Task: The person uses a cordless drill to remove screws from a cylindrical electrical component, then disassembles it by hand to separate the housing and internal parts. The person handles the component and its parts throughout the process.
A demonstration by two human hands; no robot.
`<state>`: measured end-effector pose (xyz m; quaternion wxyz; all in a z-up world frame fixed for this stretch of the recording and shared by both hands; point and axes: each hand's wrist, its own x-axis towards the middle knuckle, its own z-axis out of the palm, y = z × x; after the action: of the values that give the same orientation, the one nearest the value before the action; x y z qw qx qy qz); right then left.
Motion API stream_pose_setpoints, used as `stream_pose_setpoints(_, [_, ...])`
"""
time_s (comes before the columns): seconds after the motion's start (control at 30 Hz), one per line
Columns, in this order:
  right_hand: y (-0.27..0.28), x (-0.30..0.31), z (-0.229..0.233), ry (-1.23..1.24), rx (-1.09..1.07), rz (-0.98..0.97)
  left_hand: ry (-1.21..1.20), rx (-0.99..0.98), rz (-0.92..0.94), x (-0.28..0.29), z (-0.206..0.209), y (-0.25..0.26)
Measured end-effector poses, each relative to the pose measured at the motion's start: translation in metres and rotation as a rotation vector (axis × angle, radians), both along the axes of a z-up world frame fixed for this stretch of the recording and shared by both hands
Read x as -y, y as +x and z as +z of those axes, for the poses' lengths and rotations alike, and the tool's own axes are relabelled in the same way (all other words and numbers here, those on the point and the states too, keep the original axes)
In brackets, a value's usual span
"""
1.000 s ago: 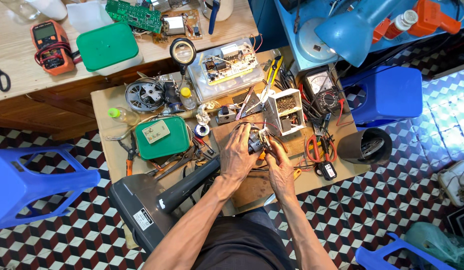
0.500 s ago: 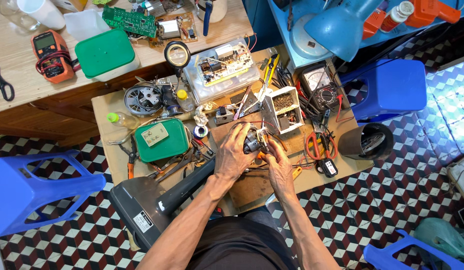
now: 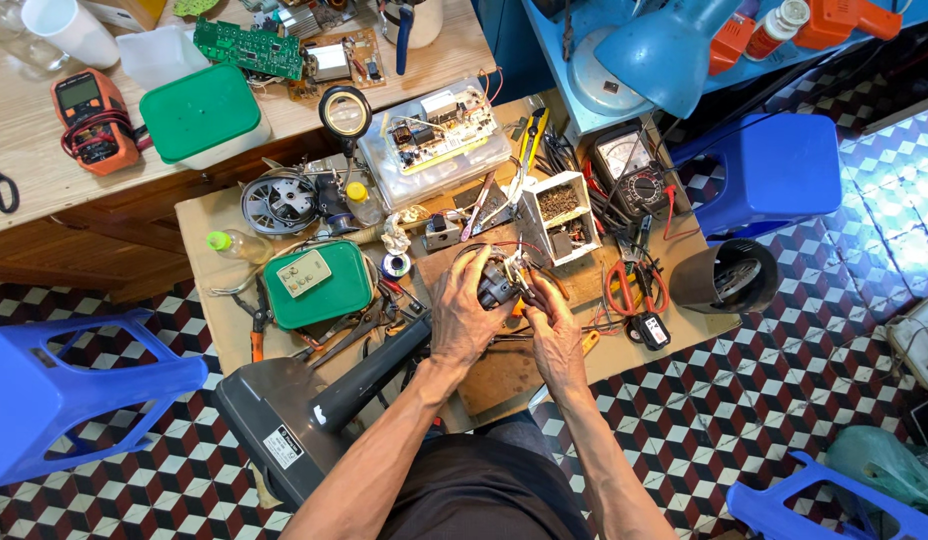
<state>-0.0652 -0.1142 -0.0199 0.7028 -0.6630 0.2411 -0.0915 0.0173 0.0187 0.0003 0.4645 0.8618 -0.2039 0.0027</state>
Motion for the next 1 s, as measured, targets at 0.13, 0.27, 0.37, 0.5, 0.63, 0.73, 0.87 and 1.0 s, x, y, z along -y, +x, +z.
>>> stream_pose_setpoints(0.13, [-0.001,-0.008,0.024,-0.207,-0.114,-0.045,-0.019,-0.034,-0.026,0.0,0.002,0.005])
stream_pose_setpoints(0.27, [0.011,-0.014,0.051,-0.286,-0.168,0.024,-0.026,-0.209,-0.139,-0.015,0.009,0.018])
stream_pose_setpoints(0.37, [0.02,-0.019,0.065,-0.359,-0.253,0.05,-0.213,-0.253,-0.295,-0.037,0.012,0.028])
stream_pose_setpoints(0.5, [0.04,-0.028,0.075,-0.441,-0.43,0.045,-0.282,-0.498,-0.335,-0.051,0.008,0.036])
stream_pose_setpoints(0.63, [0.058,-0.036,0.078,-0.697,-0.493,0.052,-0.398,-0.441,-0.388,-0.057,-0.006,0.04])
stream_pose_setpoints(0.73, [0.062,-0.037,0.081,-0.724,-0.478,0.097,-0.308,-0.415,-0.373,-0.062,-0.018,0.037])
stream_pose_setpoints(0.87, [0.066,-0.031,0.08,-0.817,-0.56,0.162,-0.169,-0.165,-0.353,-0.055,-0.03,0.031])
stream_pose_setpoints(1.0, [0.07,-0.023,0.075,-0.935,-0.527,0.301,-0.026,-0.125,-0.298,-0.038,-0.035,0.027])
